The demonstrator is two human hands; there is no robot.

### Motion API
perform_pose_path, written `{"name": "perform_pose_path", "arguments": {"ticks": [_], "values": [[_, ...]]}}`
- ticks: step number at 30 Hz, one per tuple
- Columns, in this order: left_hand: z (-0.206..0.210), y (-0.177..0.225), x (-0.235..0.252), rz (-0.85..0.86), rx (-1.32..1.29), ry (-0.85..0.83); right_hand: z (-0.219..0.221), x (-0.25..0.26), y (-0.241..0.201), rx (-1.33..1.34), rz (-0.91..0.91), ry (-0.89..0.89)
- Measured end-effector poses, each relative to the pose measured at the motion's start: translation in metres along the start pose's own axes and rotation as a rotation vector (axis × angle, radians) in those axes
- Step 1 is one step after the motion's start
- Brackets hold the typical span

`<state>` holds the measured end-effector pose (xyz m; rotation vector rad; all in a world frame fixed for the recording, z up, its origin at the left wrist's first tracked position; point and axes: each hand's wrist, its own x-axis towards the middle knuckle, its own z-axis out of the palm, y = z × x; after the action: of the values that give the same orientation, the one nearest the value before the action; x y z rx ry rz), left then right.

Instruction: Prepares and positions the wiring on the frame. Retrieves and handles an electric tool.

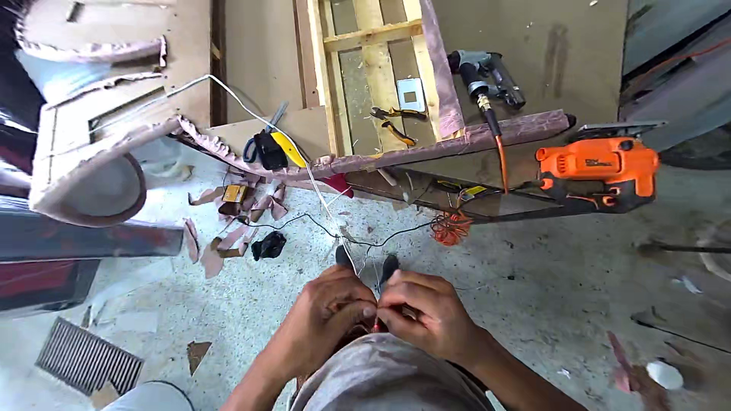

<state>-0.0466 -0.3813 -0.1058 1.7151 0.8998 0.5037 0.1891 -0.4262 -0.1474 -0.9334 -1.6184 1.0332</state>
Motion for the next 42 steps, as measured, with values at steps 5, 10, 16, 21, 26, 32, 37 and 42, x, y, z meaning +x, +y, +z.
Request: {"name": "perform_pose_path", "arguments": {"ticks": [5, 10, 16, 21, 26, 32, 37, 42], "values": [[-0.018, 0.002, -0.003, 0.059, 0.015, 0.035, 0.017, 0.013, -0.012, 0.144, 0.181, 0.072], [-0.055, 0.014, 0.002, 0.077, 0.075, 0.097, 0.020, 0.055, -0.028, -0.145, -0.005, 0.067], [-0.108, 0.009, -0.002, 0.129, 0.012, -0.002, 0.033, 0.105, -0.055, -0.512, -0.276, -0.088], [-0.143, -0.018, -0.014, 0.188, 0.076, -0.065, 0.078, 0.114, -0.049, -0.557, -0.214, -0.119], [-0.178, -0.031, 0.002, 0.304, 0.016, -0.131, 0.104, 0.130, -0.053, -0.463, -0.085, -0.062], [-0.198, 0.005, 0.034, 0.526, 0.167, -0.170, 0.096, 0.146, -0.074, -0.414, -0.077, 0.081], [-0.195, 0.024, 0.041, 0.626, 0.258, -0.053, 0.092, 0.152, -0.085, -0.415, -0.069, 0.155], [-0.206, 0.002, 0.019, 0.468, 0.098, 0.041, 0.096, 0.153, -0.076, -0.383, 0.001, 0.084]]}}
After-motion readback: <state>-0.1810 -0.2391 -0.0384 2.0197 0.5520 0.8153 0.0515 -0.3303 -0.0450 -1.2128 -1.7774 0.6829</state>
